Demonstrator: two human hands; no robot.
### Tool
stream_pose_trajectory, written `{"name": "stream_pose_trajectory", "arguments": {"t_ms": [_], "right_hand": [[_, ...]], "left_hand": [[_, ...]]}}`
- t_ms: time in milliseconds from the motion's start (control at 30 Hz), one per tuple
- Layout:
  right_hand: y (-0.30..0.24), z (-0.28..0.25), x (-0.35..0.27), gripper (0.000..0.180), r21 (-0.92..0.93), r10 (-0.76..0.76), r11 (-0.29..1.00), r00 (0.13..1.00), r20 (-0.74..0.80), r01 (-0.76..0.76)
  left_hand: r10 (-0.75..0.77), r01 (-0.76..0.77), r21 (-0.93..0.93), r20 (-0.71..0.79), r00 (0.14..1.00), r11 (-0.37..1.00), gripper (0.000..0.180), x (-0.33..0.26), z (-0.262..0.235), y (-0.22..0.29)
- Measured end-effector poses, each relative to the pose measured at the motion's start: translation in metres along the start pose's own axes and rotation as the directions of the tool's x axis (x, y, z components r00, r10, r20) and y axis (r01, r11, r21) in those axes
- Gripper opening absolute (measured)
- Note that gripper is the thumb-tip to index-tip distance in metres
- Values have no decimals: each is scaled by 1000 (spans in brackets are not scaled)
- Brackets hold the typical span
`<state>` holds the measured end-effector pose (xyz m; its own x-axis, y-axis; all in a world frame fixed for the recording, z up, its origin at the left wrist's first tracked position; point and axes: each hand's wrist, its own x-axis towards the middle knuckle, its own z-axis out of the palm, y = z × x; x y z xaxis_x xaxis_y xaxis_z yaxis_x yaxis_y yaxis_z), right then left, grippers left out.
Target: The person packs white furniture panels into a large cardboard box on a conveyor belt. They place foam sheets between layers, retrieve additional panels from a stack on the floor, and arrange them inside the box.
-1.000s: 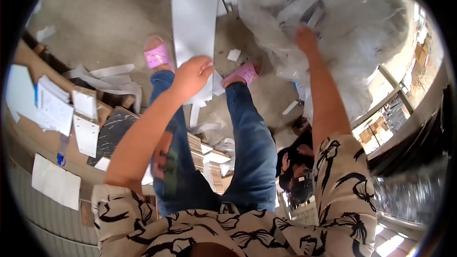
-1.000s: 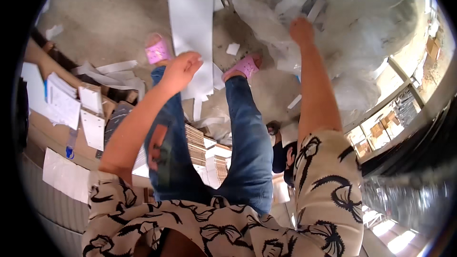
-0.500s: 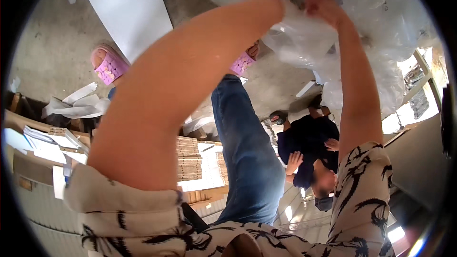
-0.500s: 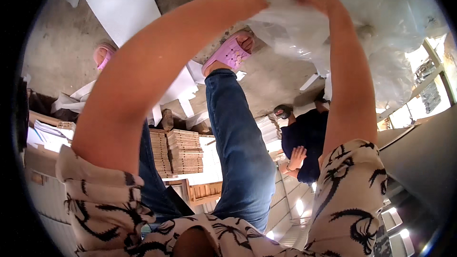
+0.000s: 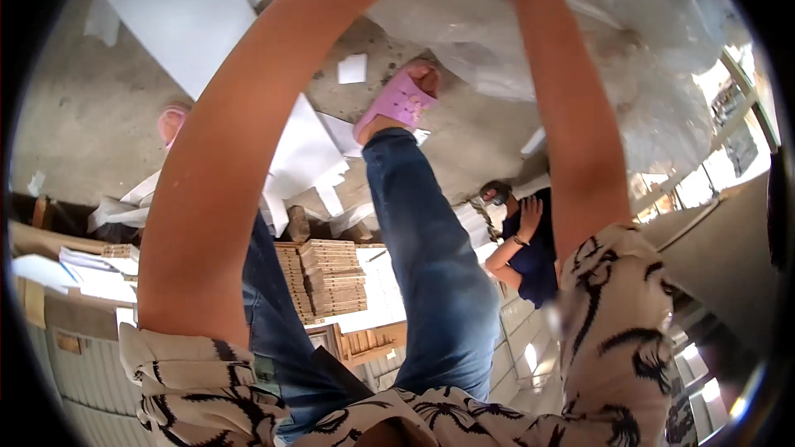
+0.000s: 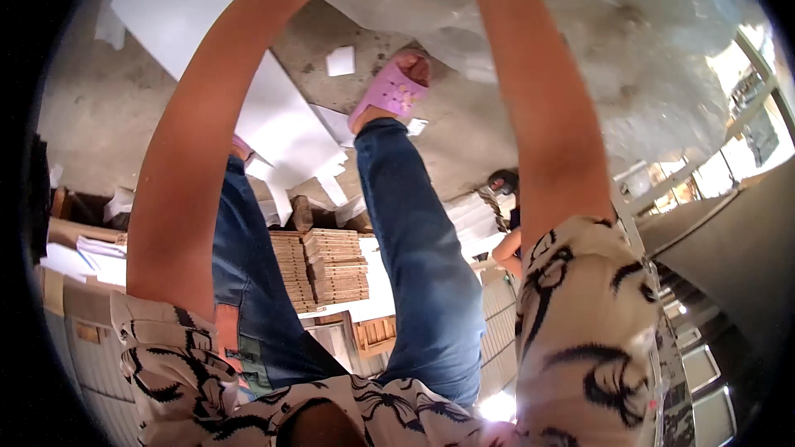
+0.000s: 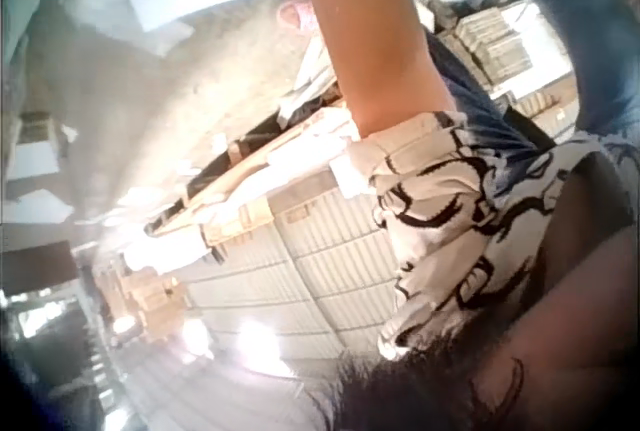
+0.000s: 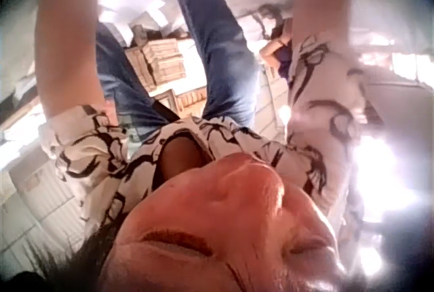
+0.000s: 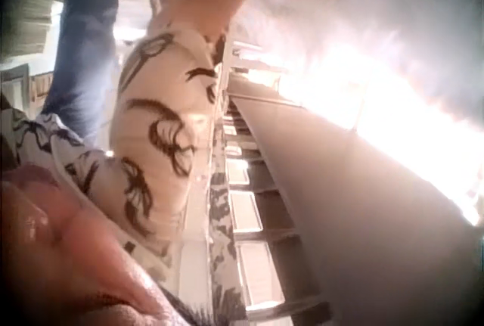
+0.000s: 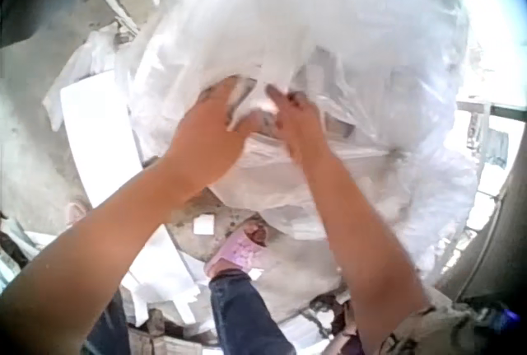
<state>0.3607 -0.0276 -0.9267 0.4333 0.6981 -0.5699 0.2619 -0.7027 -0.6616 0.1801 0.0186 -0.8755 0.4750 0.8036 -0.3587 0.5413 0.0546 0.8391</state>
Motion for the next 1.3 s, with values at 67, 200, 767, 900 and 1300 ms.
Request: {"name": "stream_pose_trajectory", "arguments": {"t_ms": [67, 200, 767, 900, 1300], "right_hand": [[-45, 6, -92, 24, 269, 163, 940, 969, 185, -210], [-20, -12, -239, 33, 252, 252, 739, 604, 756, -625], [130, -118, -148, 29, 758, 491, 538, 868, 73, -368], [118, -107, -162, 28, 609, 449, 621, 861, 239, -494], [251, -333, -360, 51, -464, 335, 650, 775, -535, -602]], "left_hand": [[-172, 237, -303, 227, 959, 923, 86, -13, -15, 4], [-278, 604, -493, 582, 764, 626, 32, -107, -19, 27], [-636, 835, -458, 556, 536, 303, 30, -281, -53, 33], [-620, 826, -471, 558, 551, 311, 30, -281, -37, 29], [-590, 832, -419, 588, 554, 364, 30, -264, -38, 53]]}}
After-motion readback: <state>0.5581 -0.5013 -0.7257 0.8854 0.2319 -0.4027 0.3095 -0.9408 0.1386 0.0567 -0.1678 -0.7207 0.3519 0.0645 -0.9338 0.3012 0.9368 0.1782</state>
